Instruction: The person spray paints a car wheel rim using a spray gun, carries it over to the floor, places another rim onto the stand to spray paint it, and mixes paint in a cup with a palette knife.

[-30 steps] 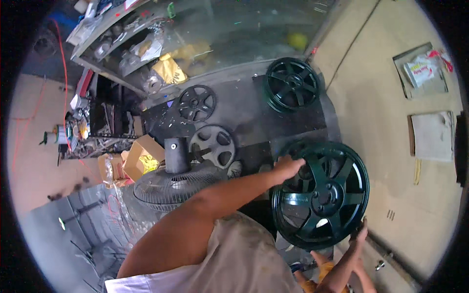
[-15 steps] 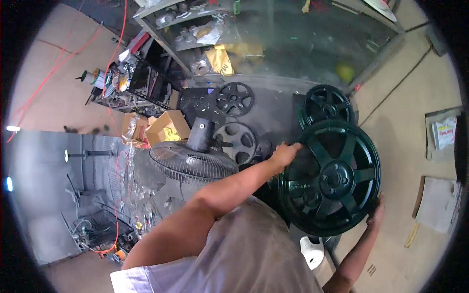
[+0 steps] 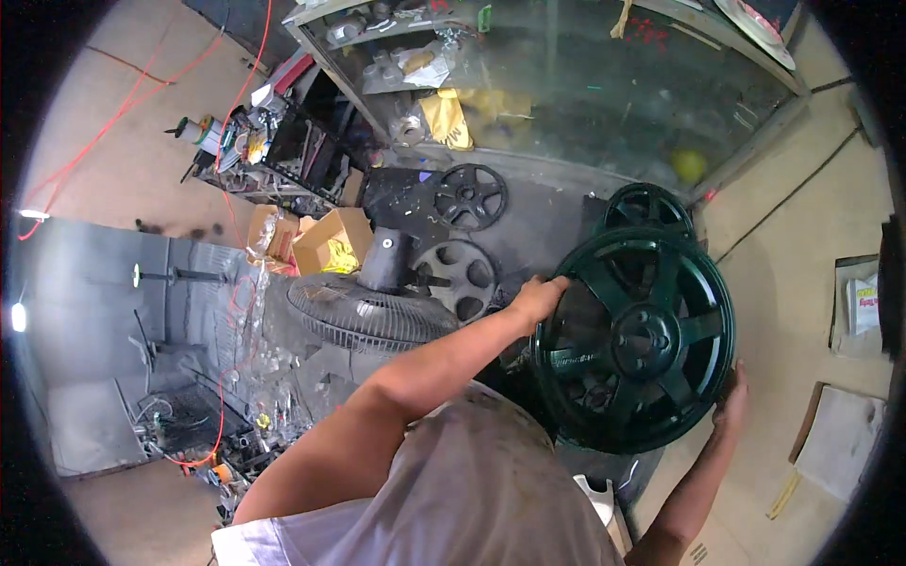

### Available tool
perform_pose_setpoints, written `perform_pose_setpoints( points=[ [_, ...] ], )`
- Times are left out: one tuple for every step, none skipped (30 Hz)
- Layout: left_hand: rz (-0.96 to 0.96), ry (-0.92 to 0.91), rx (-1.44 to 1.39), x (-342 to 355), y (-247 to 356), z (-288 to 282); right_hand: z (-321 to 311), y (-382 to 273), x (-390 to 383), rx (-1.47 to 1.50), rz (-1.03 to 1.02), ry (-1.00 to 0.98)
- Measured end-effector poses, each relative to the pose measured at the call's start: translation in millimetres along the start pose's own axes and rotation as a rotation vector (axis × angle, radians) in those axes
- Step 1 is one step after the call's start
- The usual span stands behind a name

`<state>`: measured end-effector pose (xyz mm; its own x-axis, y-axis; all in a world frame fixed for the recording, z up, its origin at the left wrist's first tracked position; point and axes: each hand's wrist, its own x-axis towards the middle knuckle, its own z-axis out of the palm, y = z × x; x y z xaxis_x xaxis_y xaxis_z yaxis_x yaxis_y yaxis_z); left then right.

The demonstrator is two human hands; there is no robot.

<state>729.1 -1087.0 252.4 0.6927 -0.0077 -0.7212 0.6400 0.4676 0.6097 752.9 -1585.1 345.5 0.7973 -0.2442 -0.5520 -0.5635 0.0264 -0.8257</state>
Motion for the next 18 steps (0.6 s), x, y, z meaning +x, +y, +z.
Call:
perform_pose_setpoints(
  points=[
    [-0.004,0.000,-0.040,3.0,4.0,1.8,2.0,2.9,1.8,-0.006,0.000,0.002],
    [-0.009,-0.011,-0.030,5.2,7.1,3.2,2.5,4.1,2.9,-0.011,0.000,0.006],
    [-0.022,0.000,-0.050,6.9,10.0,2.7,2.4,3.9,4.0,-0.004,0.001,0.022],
    [-0.038,0.013,-0.068,6.8,13.9,2.5,8.7,2.8,0.9,-0.021,0.008,0.028],
    [-0.069,0.037,-0.018,12.9,18.2,-3.8,18.2,1.3,-2.9,-0.037,0.015,0.034],
    [-0.078,0.025,-0.007,18.0,19.7,-8.5,26.1,1.2,-6.0,-0.031,0.019,0.050],
    [-0.103,-0.013,-0.064,14.2,28.0,-2.7,27.0,2.3,-10.5,-0.018,0.024,0.086],
    [-0.128,-0.045,-0.122,8.9,39.2,0.5,31.5,2.0,-14.5,-0.005,0.028,0.115],
    [-0.121,-0.028,-0.040,4.2,50.8,-1.6,39.9,-4.5,-20.6,-0.082,0.099,0.162],
    [-0.133,-0.042,-0.037,10.9,53.8,-7.5,45.0,-4.1,-24.1,-0.083,0.102,0.181],
    [-0.146,-0.063,-0.020,23.2,55.6,-13.0,50.0,-0.2,-24.1,-0.083,0.095,0.256],
    [-0.160,-0.082,-0.004,36.3,56.1,-16.7,53.5,5.8,-20.8,-0.085,0.088,0.329],
    [-0.144,-0.056,-0.042,47.0,54.4,-20.1,56.0,10.6,-16.4,-0.054,0.126,0.287],
    [-0.157,-0.068,-0.041,59.2,54.5,-25.0,57.3,14.1,-12.6,-0.058,0.129,0.303],
    [-0.172,-0.056,-0.018,71.0,54.6,-31.1,60.8,20.3,-7.8,-0.069,0.113,0.270],
    [-0.190,-0.036,0.008,78.1,53.8,-40.0,72.9,23.6,-7.9,-0.078,0.105,0.232],
    [-0.163,-0.065,-0.009,81.8,56.7,-45.4,81.9,25.4,-1.9,-0.096,0.143,0.209],
    [-0.172,-0.071,-0.007,90.2,56.5,-55.6,89.1,29.9,5.6,-0.097,0.147,0.219]
  ],
)
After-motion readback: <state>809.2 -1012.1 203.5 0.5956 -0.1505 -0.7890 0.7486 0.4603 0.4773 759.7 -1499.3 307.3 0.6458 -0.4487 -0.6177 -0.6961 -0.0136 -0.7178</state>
